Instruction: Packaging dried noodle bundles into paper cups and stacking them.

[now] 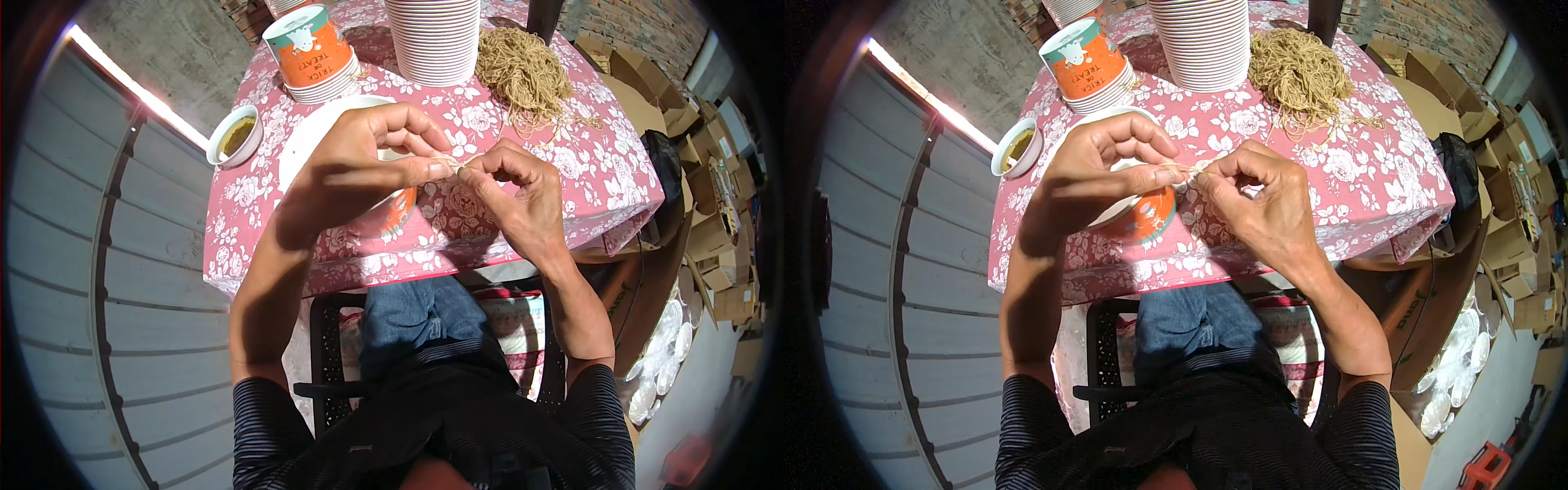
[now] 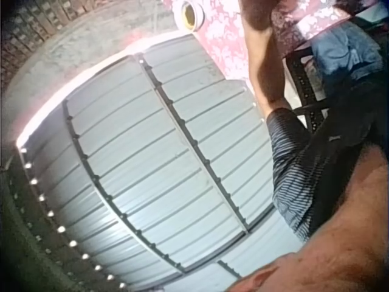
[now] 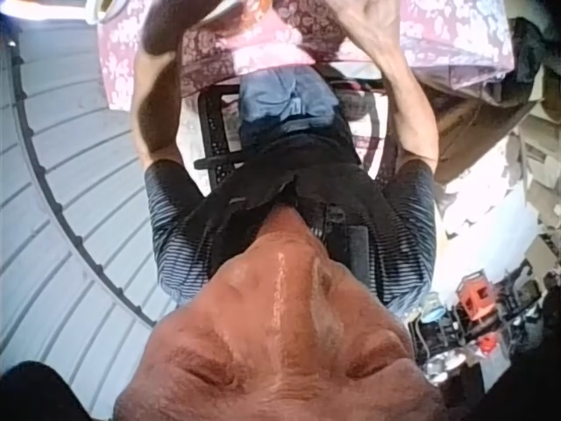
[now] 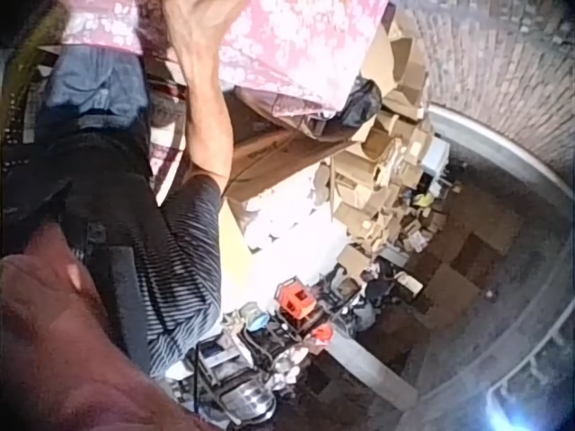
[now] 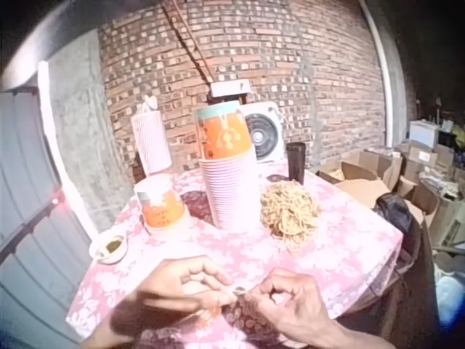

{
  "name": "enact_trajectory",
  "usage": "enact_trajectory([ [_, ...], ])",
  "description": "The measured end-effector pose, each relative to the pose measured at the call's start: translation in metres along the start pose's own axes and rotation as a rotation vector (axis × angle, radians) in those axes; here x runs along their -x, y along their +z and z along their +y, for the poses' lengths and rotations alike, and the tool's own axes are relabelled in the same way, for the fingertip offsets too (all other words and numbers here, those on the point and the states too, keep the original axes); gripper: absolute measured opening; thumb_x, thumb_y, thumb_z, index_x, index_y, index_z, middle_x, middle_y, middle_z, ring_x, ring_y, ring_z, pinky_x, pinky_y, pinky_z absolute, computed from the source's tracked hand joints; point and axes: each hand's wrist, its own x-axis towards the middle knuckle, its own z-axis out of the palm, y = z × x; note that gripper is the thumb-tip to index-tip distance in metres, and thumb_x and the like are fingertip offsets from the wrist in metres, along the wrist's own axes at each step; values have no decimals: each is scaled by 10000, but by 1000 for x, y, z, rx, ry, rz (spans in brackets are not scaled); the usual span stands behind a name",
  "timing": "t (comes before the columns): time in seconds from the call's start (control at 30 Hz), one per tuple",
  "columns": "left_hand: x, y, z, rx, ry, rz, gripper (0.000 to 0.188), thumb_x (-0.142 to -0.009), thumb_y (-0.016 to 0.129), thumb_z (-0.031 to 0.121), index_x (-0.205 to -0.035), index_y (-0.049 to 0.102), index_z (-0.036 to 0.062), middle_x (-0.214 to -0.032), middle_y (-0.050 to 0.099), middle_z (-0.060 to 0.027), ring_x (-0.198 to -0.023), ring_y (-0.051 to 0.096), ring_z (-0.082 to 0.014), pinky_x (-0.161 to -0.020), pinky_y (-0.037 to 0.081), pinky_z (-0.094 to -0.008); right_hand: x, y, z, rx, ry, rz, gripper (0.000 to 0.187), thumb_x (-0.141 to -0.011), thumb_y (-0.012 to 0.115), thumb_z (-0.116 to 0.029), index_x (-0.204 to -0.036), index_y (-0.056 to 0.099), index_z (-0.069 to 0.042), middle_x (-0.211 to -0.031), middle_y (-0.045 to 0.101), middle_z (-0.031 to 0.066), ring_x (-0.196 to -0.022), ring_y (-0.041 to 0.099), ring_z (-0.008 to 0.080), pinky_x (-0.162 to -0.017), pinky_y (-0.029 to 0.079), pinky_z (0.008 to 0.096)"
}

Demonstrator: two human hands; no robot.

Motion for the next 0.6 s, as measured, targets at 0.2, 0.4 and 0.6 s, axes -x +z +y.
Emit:
enact_trajectory([
  [0.2,-7,4,-10,238,105,25,209,-939,711,54,-1104,639,-51,-1039,731,-126,-1028,715,-178,-905,563,-282,4,5,7,-25,48,-100,90,-871,750,-42,-823,733,32,-741,651,41,-648,558,68,-574,431,256],
  [0.4,-3,6,-7,54,128,19,178,-927,715,33,-1085,674,-39,-1059,743,-116,-1036,715,-166,-913,563,-292,-1,-5,-16,-406,416,-273,181,-962,709,-113,-848,733,26,-748,667,5,-641,556,39,-572,433,235],
  [0.6,3,15,-2,-101,117,63,235,-875,771,48,-1092,712,-22,-1003,747,-82,-972,714,-150,-880,564,-293,-5,-15,-15,-438,464,-335,201,-994,684,-156,-910,740,19,-750,675,6,-640,559,35,-572,435,228],
])
